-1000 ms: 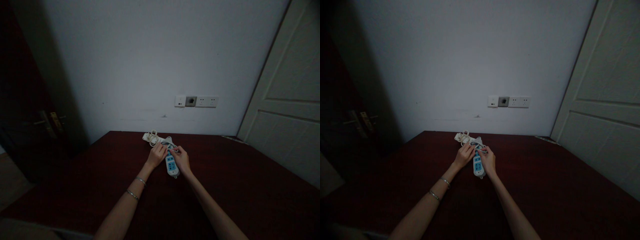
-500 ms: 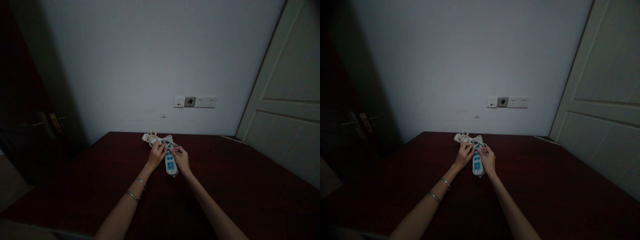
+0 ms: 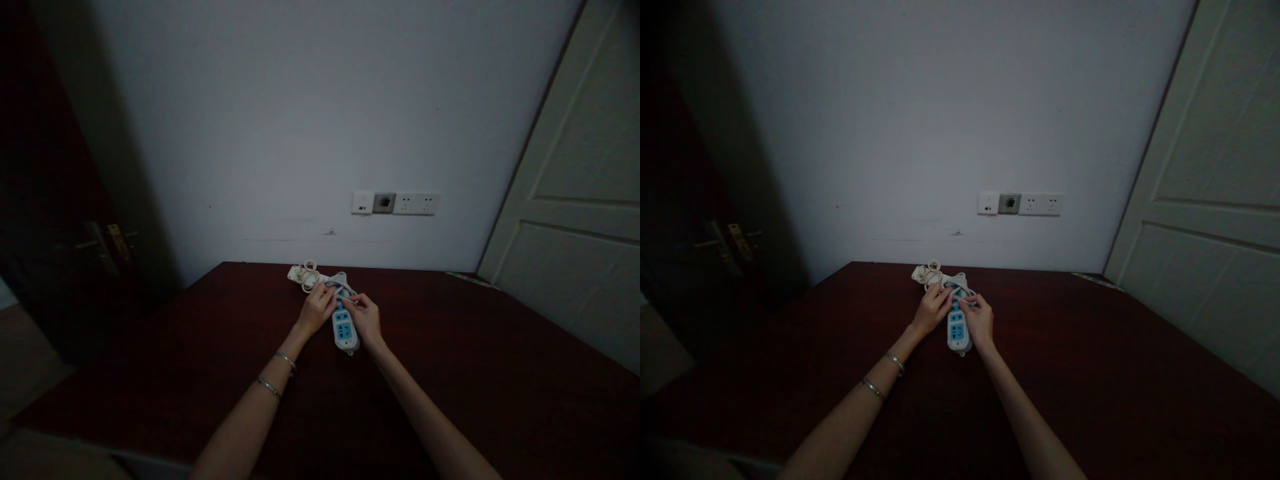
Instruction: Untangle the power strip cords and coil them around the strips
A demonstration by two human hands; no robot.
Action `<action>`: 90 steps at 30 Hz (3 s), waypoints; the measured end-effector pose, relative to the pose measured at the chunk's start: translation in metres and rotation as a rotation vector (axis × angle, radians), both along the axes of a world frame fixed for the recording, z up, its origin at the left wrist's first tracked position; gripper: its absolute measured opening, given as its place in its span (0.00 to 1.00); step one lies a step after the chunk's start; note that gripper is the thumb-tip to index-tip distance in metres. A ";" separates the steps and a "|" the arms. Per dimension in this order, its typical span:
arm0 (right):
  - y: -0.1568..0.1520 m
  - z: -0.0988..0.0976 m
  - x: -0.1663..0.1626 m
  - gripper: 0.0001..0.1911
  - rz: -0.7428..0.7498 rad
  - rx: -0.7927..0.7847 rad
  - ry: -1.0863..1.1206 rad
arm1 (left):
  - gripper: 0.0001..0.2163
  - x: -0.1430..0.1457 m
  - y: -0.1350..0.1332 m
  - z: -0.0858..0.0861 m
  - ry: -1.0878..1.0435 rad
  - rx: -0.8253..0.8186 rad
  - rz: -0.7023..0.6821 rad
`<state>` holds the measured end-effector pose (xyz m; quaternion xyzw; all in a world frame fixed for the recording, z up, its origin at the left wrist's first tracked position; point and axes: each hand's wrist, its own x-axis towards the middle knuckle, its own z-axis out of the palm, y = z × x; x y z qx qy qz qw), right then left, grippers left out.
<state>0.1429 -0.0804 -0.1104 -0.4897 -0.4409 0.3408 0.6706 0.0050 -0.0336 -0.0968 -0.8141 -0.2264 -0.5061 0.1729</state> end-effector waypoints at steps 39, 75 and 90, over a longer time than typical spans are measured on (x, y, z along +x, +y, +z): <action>0.001 0.001 0.002 0.23 -0.005 0.049 0.043 | 0.14 0.017 -0.008 -0.007 -0.413 -0.256 -0.054; -0.005 0.016 -0.002 0.24 0.051 0.002 0.208 | 0.09 0.012 0.010 0.019 -1.093 -1.031 -0.493; -0.016 0.033 -0.002 0.22 0.233 -0.038 0.220 | 0.19 0.003 0.015 0.009 -1.178 -1.405 -0.761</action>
